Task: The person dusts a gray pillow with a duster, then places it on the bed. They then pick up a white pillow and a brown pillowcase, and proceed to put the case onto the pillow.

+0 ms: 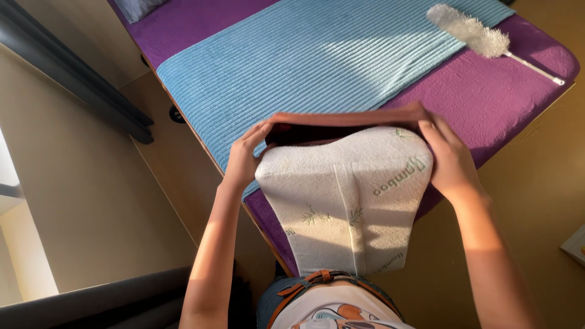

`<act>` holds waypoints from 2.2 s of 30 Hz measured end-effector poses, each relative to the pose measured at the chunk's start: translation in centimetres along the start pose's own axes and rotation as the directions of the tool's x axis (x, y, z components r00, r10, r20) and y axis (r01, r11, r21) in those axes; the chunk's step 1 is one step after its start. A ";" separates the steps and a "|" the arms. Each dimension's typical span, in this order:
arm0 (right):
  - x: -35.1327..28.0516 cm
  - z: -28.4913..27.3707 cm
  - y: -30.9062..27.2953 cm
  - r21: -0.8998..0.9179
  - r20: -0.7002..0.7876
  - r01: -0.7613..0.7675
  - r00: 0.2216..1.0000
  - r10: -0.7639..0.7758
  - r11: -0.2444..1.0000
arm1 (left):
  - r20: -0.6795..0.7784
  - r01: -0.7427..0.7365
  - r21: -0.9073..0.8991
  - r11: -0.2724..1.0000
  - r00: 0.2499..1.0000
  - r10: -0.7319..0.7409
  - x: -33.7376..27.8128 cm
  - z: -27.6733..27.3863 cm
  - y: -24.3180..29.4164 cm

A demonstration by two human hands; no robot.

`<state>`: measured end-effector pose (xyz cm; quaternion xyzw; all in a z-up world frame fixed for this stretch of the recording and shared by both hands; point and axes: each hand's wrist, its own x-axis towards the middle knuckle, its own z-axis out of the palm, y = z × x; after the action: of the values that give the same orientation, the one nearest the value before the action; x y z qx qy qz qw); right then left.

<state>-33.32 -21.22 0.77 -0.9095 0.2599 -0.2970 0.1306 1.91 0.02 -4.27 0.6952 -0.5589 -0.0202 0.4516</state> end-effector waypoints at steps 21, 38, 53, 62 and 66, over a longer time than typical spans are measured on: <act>-6.7 2.0 9.9 0.895 0.310 -0.317 0.948 0.074 0.313 | 0.196 0.220 -0.751 0.623 0.975 -0.108 -4.8 1.8 0.4; -0.8 9.8 2.2 0.605 -0.487 -0.121 0.726 0.486 0.787 | -0.522 -0.055 0.061 0.997 0.849 0.078 -5.4 6.3 2.8; 0.8 14.3 8.7 0.887 -0.394 -0.106 0.331 0.857 0.449 | -0.323 -0.207 0.234 0.950 0.905 0.277 -7.1 6.4 6.3; -3.9 11.0 -2.1 0.634 -0.507 -0.144 0.664 0.549 0.760 | -0.514 -0.036 0.210 0.977 0.846 0.142 -5.9 6.5 5.1; -5.2 13.2 -8.6 0.086 -0.507 0.125 0.860 -0.064 0.989 | -0.508 -0.087 0.232 0.969 0.839 0.197 -5.9 5.8 6.0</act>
<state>-25.43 -10.14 -8.76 -0.8032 0.2224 -0.5442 0.0960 -7.93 1.39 -6.63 0.6722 -0.4628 0.2611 0.5156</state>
